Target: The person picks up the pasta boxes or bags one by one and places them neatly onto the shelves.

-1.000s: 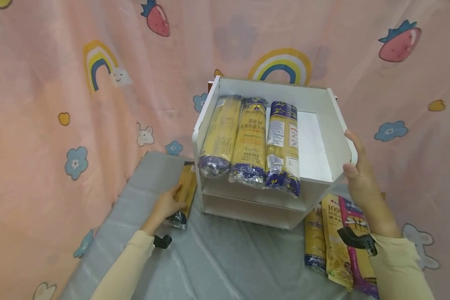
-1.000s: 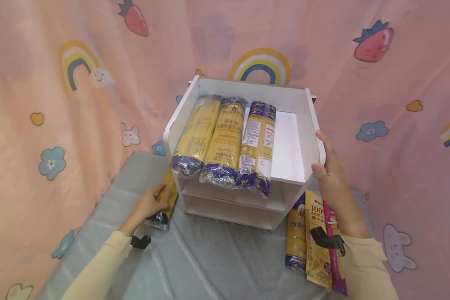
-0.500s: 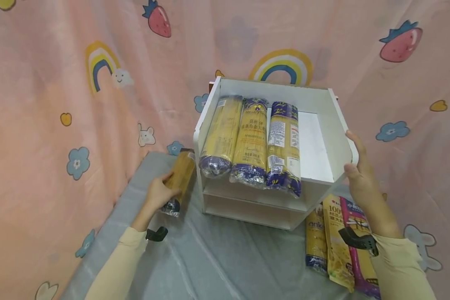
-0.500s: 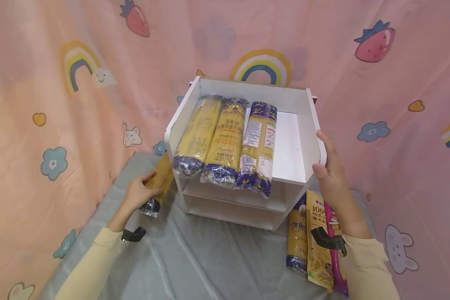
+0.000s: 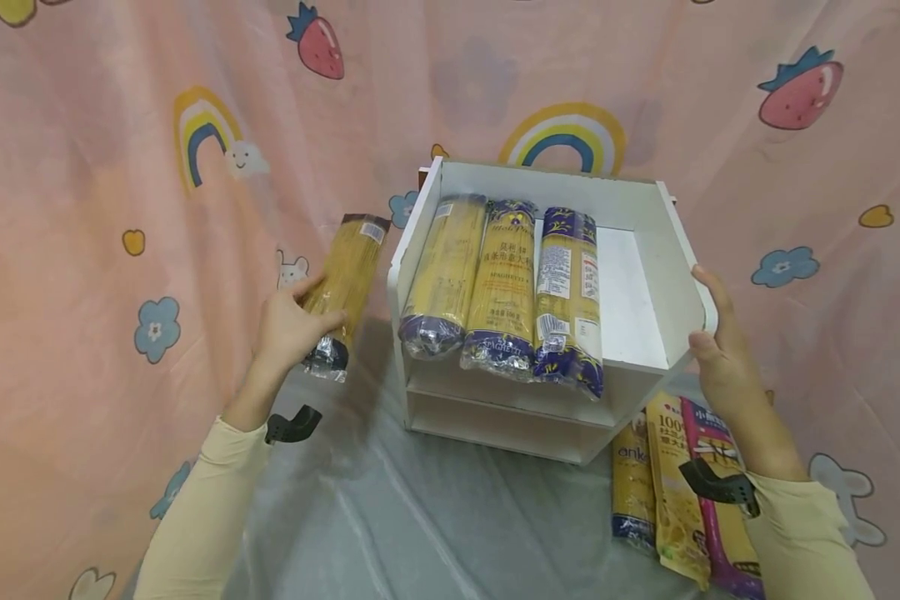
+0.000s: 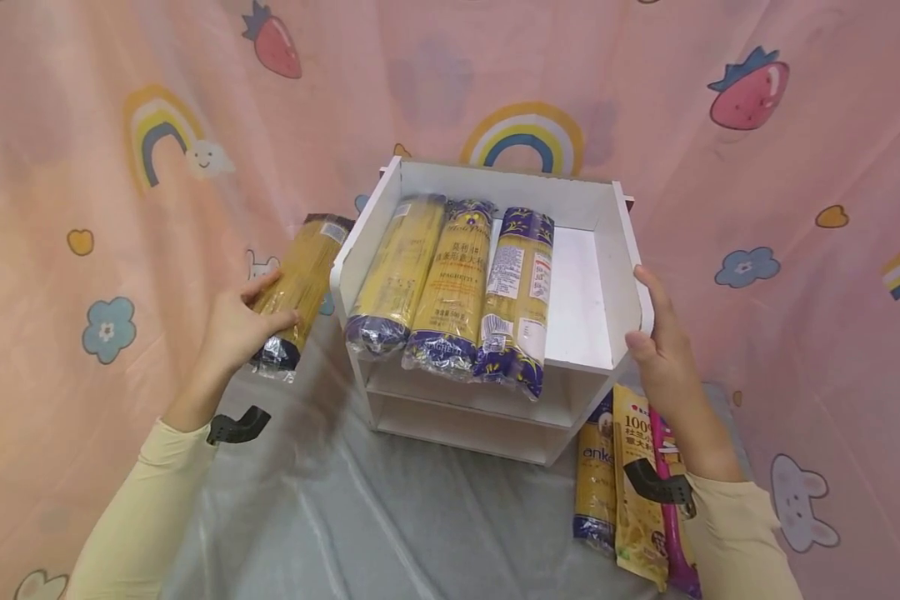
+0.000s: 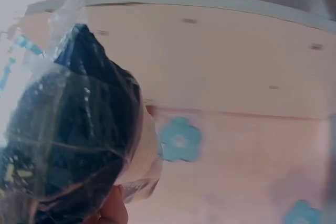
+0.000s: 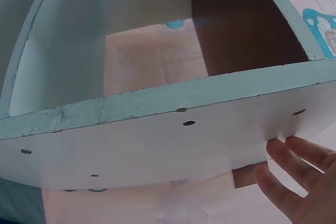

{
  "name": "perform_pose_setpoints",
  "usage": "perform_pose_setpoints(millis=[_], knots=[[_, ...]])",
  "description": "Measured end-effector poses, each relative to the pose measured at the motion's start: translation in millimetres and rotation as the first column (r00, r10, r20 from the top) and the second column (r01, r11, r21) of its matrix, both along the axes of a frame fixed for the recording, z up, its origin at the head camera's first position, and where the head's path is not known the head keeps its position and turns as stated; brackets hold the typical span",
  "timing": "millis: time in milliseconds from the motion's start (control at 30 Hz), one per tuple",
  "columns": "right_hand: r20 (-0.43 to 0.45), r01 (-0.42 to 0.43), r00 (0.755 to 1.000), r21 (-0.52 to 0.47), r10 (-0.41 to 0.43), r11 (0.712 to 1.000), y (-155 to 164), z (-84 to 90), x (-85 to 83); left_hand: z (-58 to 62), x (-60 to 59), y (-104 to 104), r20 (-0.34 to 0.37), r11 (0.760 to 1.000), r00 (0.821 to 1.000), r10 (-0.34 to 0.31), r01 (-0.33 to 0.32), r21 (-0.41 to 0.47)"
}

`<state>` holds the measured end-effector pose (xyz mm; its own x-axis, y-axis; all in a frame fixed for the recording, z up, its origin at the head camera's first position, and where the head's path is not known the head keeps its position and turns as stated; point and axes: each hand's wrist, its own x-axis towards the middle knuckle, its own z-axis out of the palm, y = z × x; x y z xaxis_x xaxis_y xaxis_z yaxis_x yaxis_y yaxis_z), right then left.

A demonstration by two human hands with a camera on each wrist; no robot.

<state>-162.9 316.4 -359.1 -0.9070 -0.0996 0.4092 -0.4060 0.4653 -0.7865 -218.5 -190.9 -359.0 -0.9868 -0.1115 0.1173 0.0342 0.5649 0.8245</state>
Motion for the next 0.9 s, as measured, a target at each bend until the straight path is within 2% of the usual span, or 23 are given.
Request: perform_pose_setpoints(millis=[133, 267, 367, 467, 567, 667, 900], knots=[[0.002, -0.001, 1.000, 0.001, 0.001, 1.000, 0.3, 0.7, -0.7, 36.4, 0.8, 3.1, -0.049, 0.996, 0.999, -0.020, 0.024, 0.090], [0.010, 0.013, 1.000, 0.018, -0.014, 1.000, -0.8, 1.0, 0.1, 71.3, 4.4, 10.4, -0.105, 0.986, 0.994, -0.013, 0.031, 0.164], [-0.001, -0.007, 1.000, -0.005, 0.007, 1.000, -0.3, 0.6, -0.2, 94.2, 7.7, 19.5, -0.125, 0.981, 0.992, -0.017, 0.041, 0.191], [-0.009, -0.027, 1.000, -0.029, 0.027, 0.999, 1.1, -0.2, -1.4, 112.0, 10.2, 32.1, -0.128, 0.977, 0.991, -0.039, 0.064, 0.201], [-0.012, -0.040, 0.999, -0.033, 0.040, 0.999, 1.7, -0.6, -2.4, 124.8, 12.5, 48.8, -0.129, 0.969, 0.989, -0.070, 0.098, 0.228], [-0.022, -0.046, 0.999, -0.022, 0.045, 0.999, 1.6, -1.2, -2.4, 132.6, 13.6, 69.3, -0.155, 0.958, 0.982, -0.109, 0.145, 0.249], [-0.037, -0.040, 0.999, -0.042, 0.039, 0.998, 1.9, -2.5, -3.2, 138.9, 13.3, 119.7, -0.200, 0.928, 0.960, -0.196, 0.248, 0.280]])
